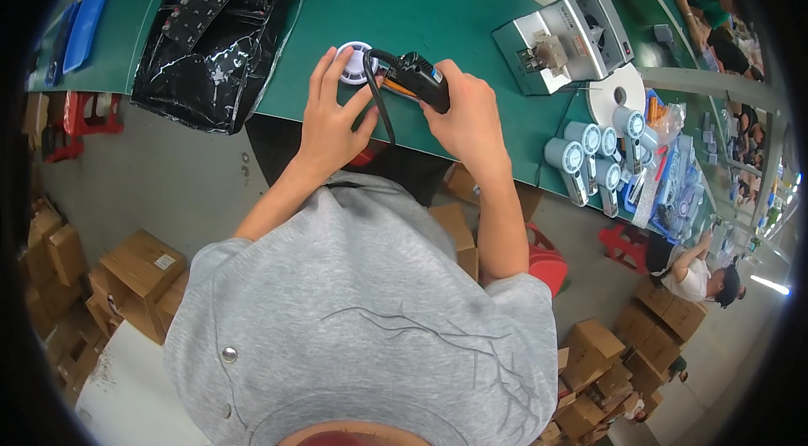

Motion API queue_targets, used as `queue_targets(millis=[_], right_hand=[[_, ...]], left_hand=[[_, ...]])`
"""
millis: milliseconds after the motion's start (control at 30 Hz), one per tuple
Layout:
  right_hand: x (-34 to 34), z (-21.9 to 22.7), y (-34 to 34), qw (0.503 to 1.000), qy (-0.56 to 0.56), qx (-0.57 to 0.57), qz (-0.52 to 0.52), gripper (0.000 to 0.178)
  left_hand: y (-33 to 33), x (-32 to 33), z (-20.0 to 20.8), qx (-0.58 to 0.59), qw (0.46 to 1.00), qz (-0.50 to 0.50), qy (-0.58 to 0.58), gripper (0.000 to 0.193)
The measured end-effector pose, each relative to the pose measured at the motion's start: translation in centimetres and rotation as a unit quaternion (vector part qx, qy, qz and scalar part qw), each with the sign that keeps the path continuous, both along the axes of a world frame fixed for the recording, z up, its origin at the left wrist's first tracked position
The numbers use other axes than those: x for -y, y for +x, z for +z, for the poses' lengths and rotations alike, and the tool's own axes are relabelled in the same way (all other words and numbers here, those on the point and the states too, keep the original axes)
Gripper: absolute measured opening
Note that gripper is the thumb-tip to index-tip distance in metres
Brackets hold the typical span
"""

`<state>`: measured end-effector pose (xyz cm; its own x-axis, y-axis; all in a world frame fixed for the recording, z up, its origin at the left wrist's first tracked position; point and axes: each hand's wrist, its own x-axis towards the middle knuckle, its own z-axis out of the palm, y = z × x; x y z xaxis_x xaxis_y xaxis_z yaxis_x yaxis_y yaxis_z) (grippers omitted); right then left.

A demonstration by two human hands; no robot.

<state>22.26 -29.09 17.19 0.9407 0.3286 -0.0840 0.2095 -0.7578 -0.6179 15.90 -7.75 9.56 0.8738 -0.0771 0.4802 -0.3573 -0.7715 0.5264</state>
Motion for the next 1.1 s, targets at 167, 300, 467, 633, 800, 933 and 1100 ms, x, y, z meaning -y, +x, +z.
queue_targets(millis=[167, 300, 467, 633, 800, 933, 1100], right_hand=[[0.0, 0.0, 0.2, 1.0, 0.003, 0.02, 0.001, 0.041], [0.1, 0.3, 0.4, 0.999, 0.035, -0.007, -0.015, 0.042], [0.2, 0.6, 0.3, 0.997, 0.078, 0.014, -0.009, 0.044], [0.4, 0.1, 0.2, 0.992, 0.093, 0.083, 0.027, 0.043], [0.3, -0.1, 0.2, 0.989, 0.116, 0.084, 0.041, 0.043], [0.0, -0.4, 0.3, 0.993, 0.095, 0.061, 0.03, 0.045], [-0.3, -0.8, 0.4, 0.993, 0.1, 0.055, 0.04, 0.043]], left_hand=[[-0.3, -0.4, 0.1, 0.0, 0.999, -0.029, -0.021, 0.045], [-0.2, -0.2, 0.1, 0.018, 0.999, -0.026, -0.015, 0.044], [-0.2, 0.3, -0.2, 0.009, 1.0, -0.02, -0.009, 0.045], [-0.2, 0.7, -0.6, -0.01, 0.998, -0.004, 0.064, 0.054], [-0.1, 0.5, -0.4, -0.002, 0.998, -0.014, 0.054, 0.051], [-0.2, -0.5, -0.2, 0.031, 0.997, -0.057, -0.028, 0.047], [0.5, 0.0, -0.2, 0.016, 0.988, -0.014, -0.155, 0.059]])
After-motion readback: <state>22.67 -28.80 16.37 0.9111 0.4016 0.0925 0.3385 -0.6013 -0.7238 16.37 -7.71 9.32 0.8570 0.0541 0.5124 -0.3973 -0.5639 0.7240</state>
